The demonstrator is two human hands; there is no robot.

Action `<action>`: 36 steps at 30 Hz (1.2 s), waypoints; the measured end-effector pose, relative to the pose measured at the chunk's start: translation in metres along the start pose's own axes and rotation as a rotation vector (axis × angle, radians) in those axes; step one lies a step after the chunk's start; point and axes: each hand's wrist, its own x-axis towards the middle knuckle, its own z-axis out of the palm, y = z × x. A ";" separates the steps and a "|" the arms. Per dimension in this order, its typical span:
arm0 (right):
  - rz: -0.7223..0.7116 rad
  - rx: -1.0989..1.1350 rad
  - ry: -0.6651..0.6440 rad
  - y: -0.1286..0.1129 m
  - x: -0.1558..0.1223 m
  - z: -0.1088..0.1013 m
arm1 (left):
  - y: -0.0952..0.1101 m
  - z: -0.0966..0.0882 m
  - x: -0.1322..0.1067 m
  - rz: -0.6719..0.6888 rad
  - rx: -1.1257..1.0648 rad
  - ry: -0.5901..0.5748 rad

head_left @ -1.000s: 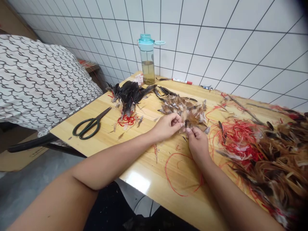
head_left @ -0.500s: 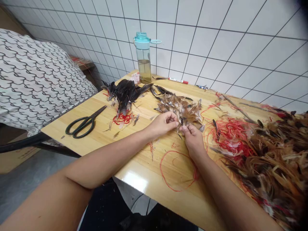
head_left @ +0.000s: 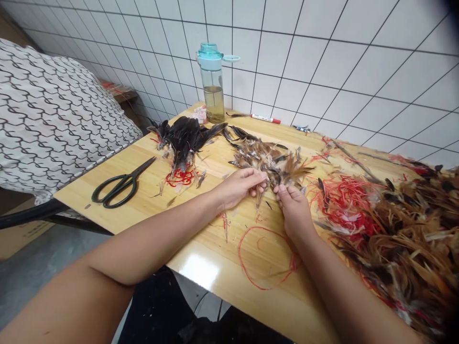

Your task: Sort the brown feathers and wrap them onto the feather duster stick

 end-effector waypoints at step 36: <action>0.017 0.017 0.003 0.000 0.000 0.002 | -0.009 -0.014 0.018 0.164 0.505 0.241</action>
